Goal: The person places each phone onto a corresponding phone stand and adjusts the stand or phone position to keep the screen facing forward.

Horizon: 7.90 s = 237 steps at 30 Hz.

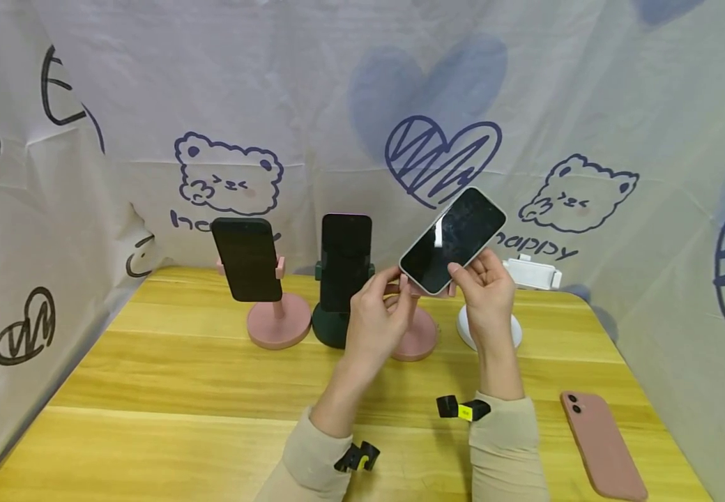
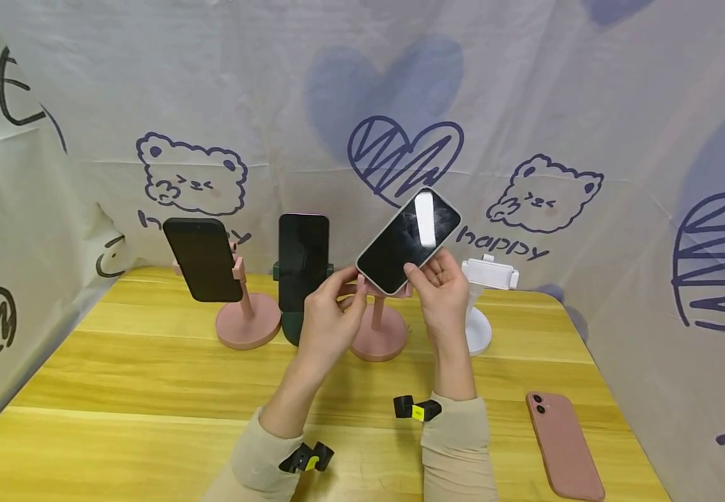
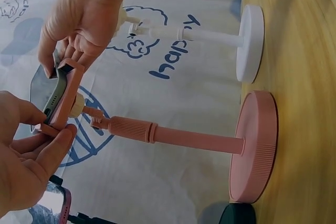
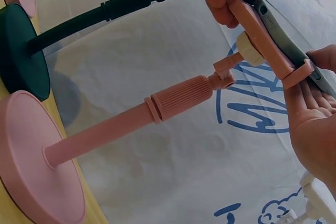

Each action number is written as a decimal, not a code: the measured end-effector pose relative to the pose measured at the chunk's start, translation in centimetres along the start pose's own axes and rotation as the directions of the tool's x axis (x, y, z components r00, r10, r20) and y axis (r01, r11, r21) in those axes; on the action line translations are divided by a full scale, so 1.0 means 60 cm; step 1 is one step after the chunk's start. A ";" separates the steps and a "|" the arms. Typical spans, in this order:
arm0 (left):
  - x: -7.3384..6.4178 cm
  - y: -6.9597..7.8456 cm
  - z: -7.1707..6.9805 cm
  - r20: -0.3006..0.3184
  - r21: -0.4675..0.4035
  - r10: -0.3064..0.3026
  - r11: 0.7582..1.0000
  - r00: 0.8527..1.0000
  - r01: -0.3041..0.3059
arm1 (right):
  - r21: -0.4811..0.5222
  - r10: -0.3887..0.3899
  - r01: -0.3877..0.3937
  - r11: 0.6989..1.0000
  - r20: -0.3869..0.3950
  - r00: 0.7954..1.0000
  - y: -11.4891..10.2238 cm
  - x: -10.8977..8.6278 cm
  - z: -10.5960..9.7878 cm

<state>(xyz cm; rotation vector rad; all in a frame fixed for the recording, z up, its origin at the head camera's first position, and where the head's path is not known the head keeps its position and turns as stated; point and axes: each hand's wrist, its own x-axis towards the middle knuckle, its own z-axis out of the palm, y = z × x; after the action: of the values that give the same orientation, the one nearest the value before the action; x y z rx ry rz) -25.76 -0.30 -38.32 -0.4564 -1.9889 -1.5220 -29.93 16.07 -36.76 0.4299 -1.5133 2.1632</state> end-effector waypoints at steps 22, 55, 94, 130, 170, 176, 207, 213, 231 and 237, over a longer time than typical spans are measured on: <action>0.004 -0.001 -0.008 0.007 0.000 -0.008 1.000 1.000 0.008 | -0.100 -0.103 0.114 0.988 0.116 0.988 0.007 0.005 -0.022; 0.005 -0.002 -0.019 0.026 0.058 0.015 0.998 1.000 -0.016 | -0.143 -0.107 0.135 0.981 0.187 0.976 0.001 0.008 -0.030; 0.012 -0.002 -0.047 0.081 0.036 0.053 0.998 0.995 -0.056 | -0.194 -0.095 0.152 0.969 0.274 0.957 -0.009 0.009 -0.039; 0.007 0.015 -0.037 0.050 0.092 -0.054 0.995 0.997 0.049 | -0.527 0.224 -0.029 0.850 0.311 0.924 -0.075 0.057 -0.047; 0.004 0.016 -0.031 0.155 0.003 -0.350 0.935 0.924 0.354 | -0.740 0.222 0.066 0.669 0.284 0.933 -0.126 0.095 0.024; 0.004 0.016 -0.032 0.152 -0.043 -0.382 0.919 0.912 0.392 | -0.754 0.242 0.069 0.653 0.294 0.925 -0.128 0.094 0.022; 0.001 0.015 -0.031 0.134 -0.006 -0.340 0.939 0.931 0.344 | -0.751 0.189 0.172 0.637 0.368 0.910 -0.125 0.086 0.015; 0.001 0.016 -0.031 0.134 -0.001 -0.345 0.938 0.929 0.348 | -0.742 0.171 0.186 0.645 0.377 0.910 -0.122 0.083 0.014; -0.001 0.016 -0.031 0.130 0.008 -0.339 0.940 0.932 0.341 | -0.742 0.167 0.182 0.645 0.370 0.914 -0.119 0.073 0.008; 0.000 0.016 -0.031 0.124 0.012 -0.333 0.942 0.935 0.334 | -0.746 0.179 0.168 0.644 0.360 0.916 -0.117 0.068 0.008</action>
<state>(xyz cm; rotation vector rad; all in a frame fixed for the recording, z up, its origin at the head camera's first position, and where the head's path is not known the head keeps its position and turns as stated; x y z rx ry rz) -24.73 -1.79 -37.29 -0.2273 -2.2455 -1.7429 -29.63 18.40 -28.97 0.5747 -2.4813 1.2356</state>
